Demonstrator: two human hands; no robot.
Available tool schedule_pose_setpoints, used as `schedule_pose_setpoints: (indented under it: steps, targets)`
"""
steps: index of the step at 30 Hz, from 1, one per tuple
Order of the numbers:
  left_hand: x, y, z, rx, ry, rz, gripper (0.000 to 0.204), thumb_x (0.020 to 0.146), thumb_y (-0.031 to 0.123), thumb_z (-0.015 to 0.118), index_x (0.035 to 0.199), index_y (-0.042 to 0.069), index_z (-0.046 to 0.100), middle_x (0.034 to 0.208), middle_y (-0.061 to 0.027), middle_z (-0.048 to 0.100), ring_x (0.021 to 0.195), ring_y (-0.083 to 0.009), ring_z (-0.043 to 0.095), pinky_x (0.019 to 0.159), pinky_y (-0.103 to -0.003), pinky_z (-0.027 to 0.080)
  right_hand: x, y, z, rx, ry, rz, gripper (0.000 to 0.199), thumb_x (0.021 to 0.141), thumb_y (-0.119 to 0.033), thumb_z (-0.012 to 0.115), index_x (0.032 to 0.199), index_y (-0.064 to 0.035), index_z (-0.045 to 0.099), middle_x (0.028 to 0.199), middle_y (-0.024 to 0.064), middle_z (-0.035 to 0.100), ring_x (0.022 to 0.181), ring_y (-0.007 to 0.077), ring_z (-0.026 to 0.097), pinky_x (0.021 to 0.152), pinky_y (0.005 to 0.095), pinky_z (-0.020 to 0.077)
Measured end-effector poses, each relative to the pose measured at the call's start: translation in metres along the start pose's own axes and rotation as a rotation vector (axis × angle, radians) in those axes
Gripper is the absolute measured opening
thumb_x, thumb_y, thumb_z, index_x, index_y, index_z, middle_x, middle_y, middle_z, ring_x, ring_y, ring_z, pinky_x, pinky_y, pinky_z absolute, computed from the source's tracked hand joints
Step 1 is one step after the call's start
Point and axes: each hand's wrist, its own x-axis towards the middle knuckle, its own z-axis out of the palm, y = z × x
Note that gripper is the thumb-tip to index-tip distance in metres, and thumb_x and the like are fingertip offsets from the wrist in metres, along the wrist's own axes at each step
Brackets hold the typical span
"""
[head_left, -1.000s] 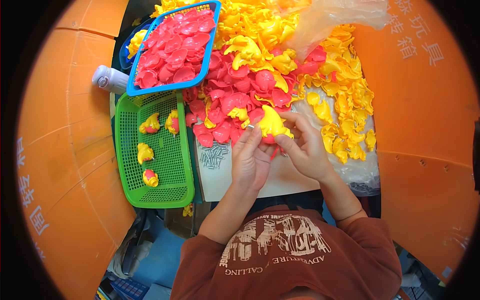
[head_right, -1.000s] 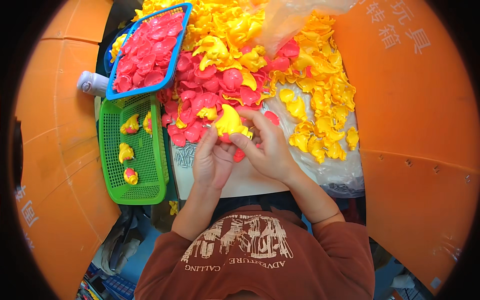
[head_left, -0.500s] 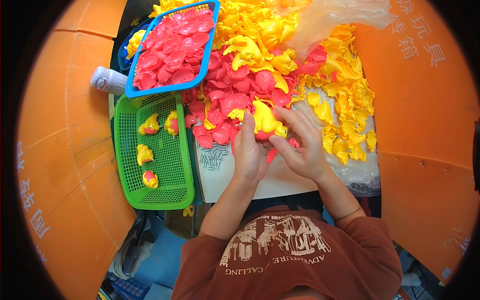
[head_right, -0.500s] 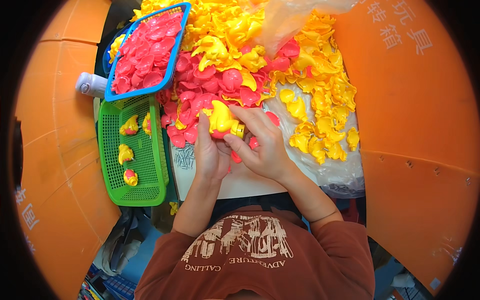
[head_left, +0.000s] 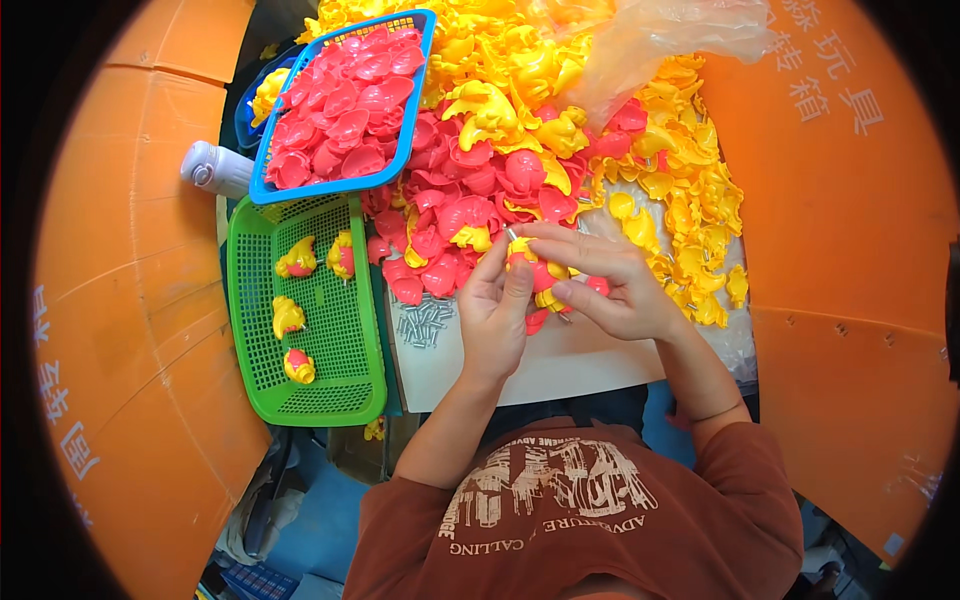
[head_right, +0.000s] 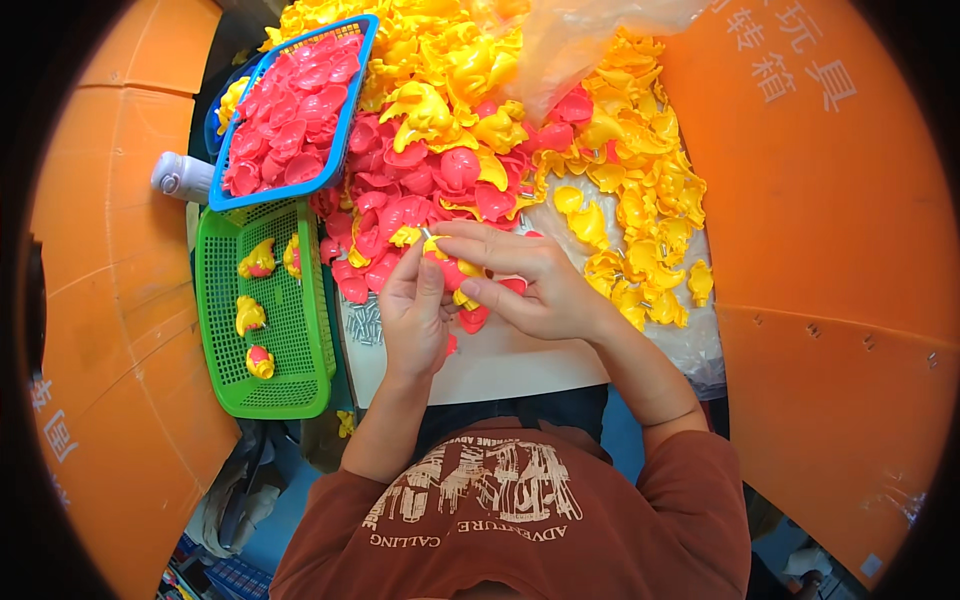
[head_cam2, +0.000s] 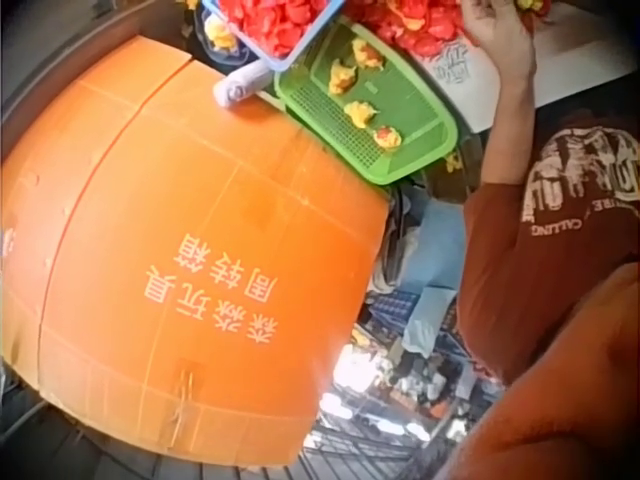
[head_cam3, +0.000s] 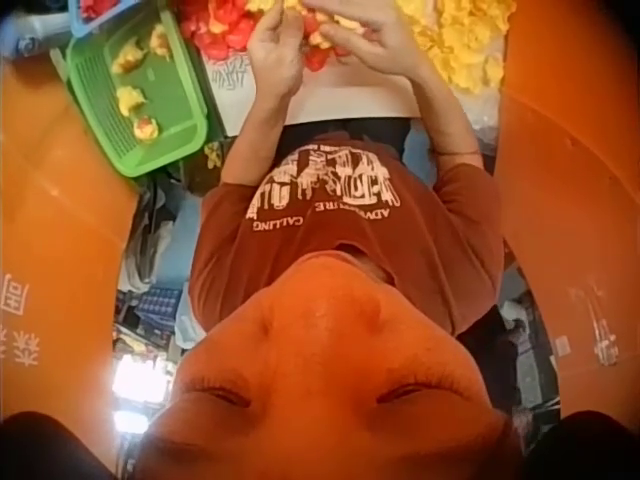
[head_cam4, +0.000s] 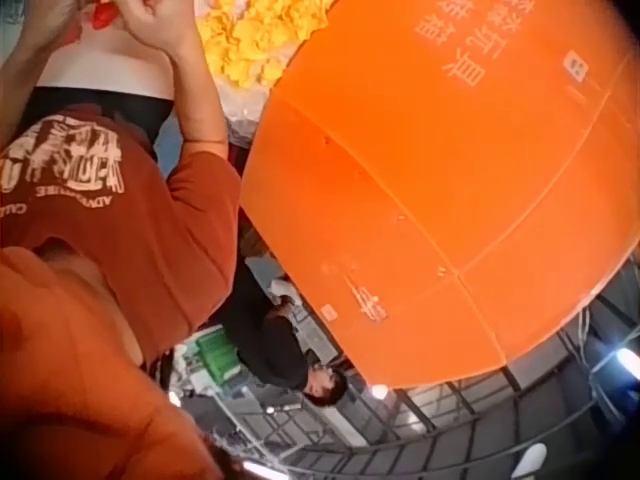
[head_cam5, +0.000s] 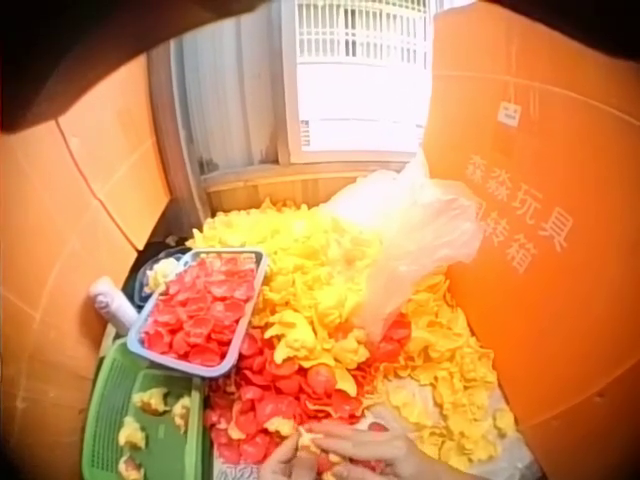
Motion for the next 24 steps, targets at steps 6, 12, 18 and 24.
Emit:
schedule_pose_setpoints:
  steps: [6,12,18,24]
  targets:
    - [-0.001,-0.009,-0.002,0.039,-0.016,0.223,0.046,0.086,0.003,0.061,0.126,-0.009,0.041,0.117,-0.0094,0.047,0.103,-0.0163,0.054,0.088,-0.029,0.048,-0.003,-0.011,0.004,0.187,0.071,0.247,0.035,0.082,-0.003,0.060,0.117,-0.0020,0.060,0.116,0.0128,0.062,0.099,0.0220,0.058,0.083,0.0287,0.0452]
    - [-0.002,0.003,0.008,0.206,-0.049,0.274,0.043,0.086,0.000,0.060,0.124,-0.011,0.043,0.110,-0.0063,0.043,0.102,-0.0148,0.053,0.085,-0.027,0.049,-0.009,0.002,0.006,0.150,0.094,0.099,0.034,0.083,-0.001,0.059,0.117,-0.0004,0.059,0.117,0.0152,0.061,0.110,0.0255,0.058,0.090,0.0300,0.0440]
    - [-0.004,0.002,0.012,0.301,-0.013,0.333,0.041,0.088,0.000,0.056,0.125,-0.011,0.043,0.109,-0.0068,0.044,0.101,-0.0138,0.053,0.080,-0.024,0.049,-0.008,0.002,0.011,0.064,0.121,0.089,0.035,0.082,0.000,0.061,0.117,0.0006,0.058,0.117,0.0162,0.060,0.115,0.0263,0.054,0.098,0.0351,0.0414]
    - [-0.012,0.009,0.012,0.475,-0.026,0.368,0.044,0.090,0.004,0.054,0.129,-0.010,0.040,0.112,-0.0091,0.045,0.102,-0.0144,0.052,0.082,-0.025,0.048,-0.007,0.004,0.009,0.285,0.021,0.052,0.051,0.074,-0.007,0.072,0.122,-0.0029,0.056,0.123,0.0144,0.057,0.124,0.0277,0.045,0.103,0.0384,0.0344]
